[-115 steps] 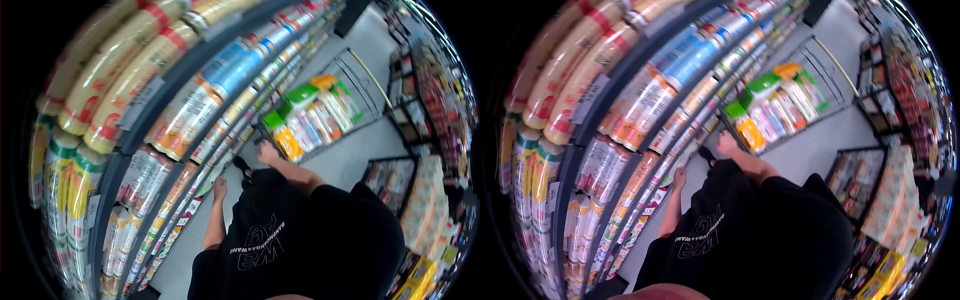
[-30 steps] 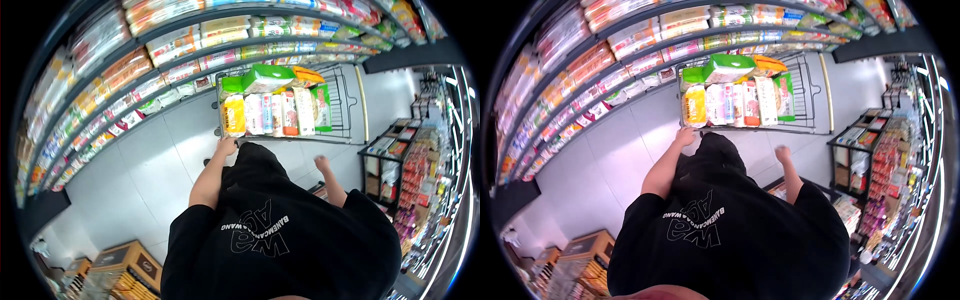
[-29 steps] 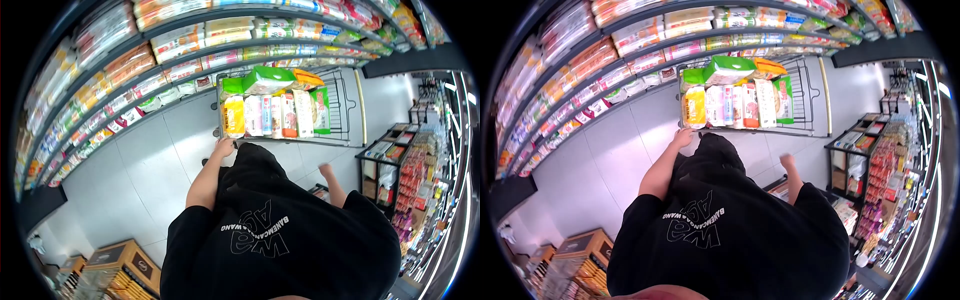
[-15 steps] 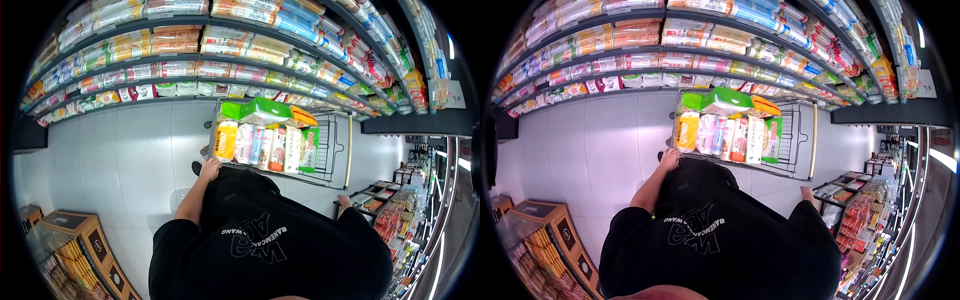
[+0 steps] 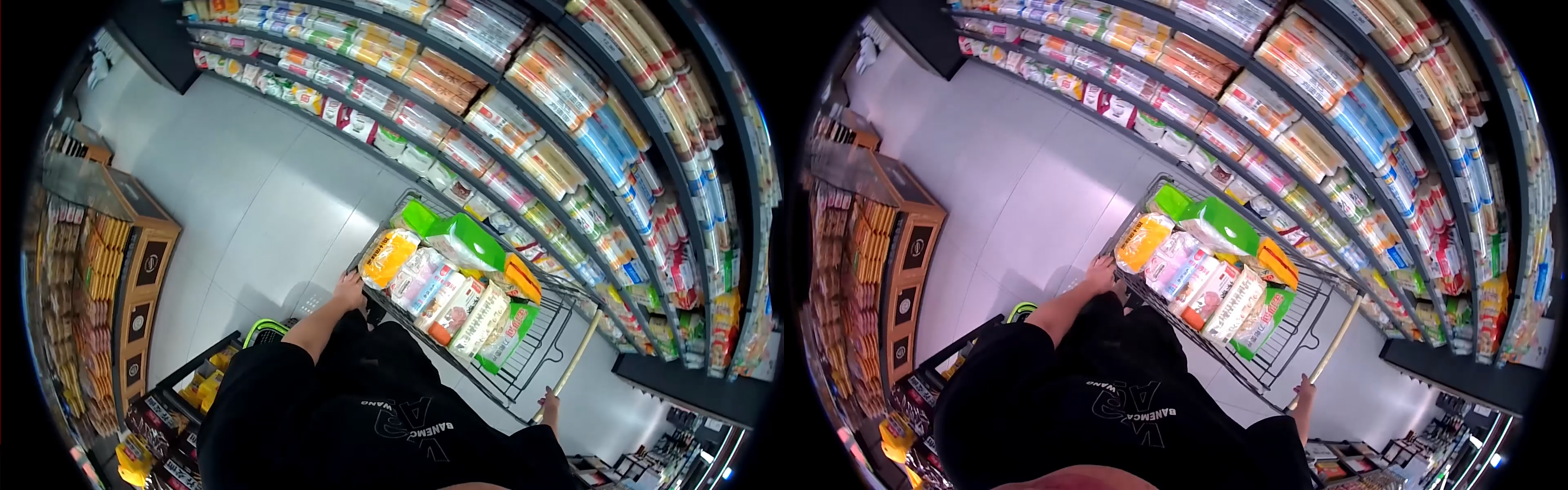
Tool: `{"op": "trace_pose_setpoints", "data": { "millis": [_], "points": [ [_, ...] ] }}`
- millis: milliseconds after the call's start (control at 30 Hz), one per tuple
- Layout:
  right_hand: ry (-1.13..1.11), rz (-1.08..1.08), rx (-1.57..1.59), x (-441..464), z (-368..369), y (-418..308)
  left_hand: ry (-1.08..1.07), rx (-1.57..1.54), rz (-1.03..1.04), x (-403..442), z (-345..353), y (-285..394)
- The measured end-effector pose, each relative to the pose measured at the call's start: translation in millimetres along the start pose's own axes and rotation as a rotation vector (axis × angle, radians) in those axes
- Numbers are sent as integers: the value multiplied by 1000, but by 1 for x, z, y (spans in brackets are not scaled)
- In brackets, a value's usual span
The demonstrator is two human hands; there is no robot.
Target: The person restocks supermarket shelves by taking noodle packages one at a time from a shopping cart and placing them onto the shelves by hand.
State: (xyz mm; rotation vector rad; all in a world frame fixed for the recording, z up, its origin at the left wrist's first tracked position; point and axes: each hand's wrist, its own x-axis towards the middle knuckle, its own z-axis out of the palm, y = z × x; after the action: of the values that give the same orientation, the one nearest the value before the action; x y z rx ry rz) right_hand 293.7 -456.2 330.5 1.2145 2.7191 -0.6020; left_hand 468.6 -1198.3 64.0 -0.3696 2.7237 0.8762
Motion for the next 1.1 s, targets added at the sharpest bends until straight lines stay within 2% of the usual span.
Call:
{"op": "trace_pose_setpoints", "data": {
  "millis": [67, 167, 200, 400, 433, 467, 500, 533, 633, 733, 800, 900, 933, 967, 1033, 1100],
  "points": [
    [-93, 102, 118, -31, -1, -7, -25, 10, -99, -8, -6, 5],
    [-151, 87, 158, -53, 8, -28, 80, -33, -92, -27, -7, 12],
    [-189, 33, 190, -42, -27, -23, 54, -19, -69, -38, -3, 50],
    [-391, 102, 329, -64, -15, -45, 187, 54, 54, -56, 15, 82],
    [-373, 92, 315, -60, -50, -40, 124, 44, 26, -73, 10, 121],
    [-391, 47, 281, -63, -49, -45, 43, 53, -2, -74, -5, 128],
    [-410, 60, 285, -70, -50, -54, 153, 76, -24, -76, -8, 132],
    [-430, 77, 285, -72, -50, -64, 66, 98, -56, -71, -10, 131],
    [-465, 72, 308, -77, -56, -74, 28, 35, -57, -80, -25, 122],
    [-479, 3, 270, -54, -96, -66, 138, 25, -17, -116, -13, 154],
    [-442, -61, 229, -82, -91, -98, 250, 74, 3, -117, -12, 142],
    [-562, -209, 121, -68, -120, -107, 99, 61, 4, -140, -37, 188],
    [-631, -190, 124, -53, -129, -107, 41, 24, 8, -148, -42, 204],
    [-700, -171, 125, -41, -138, -107, 92, 25, 24, -155, -34, 215],
    [-866, 57, 213, 6, -107, -115, 191, -16, 48, -154, -28, 208],
    [-944, 65, 231, 24, -119, -108, 268, -47, 14, -180, -17, 237]
  ]
}}
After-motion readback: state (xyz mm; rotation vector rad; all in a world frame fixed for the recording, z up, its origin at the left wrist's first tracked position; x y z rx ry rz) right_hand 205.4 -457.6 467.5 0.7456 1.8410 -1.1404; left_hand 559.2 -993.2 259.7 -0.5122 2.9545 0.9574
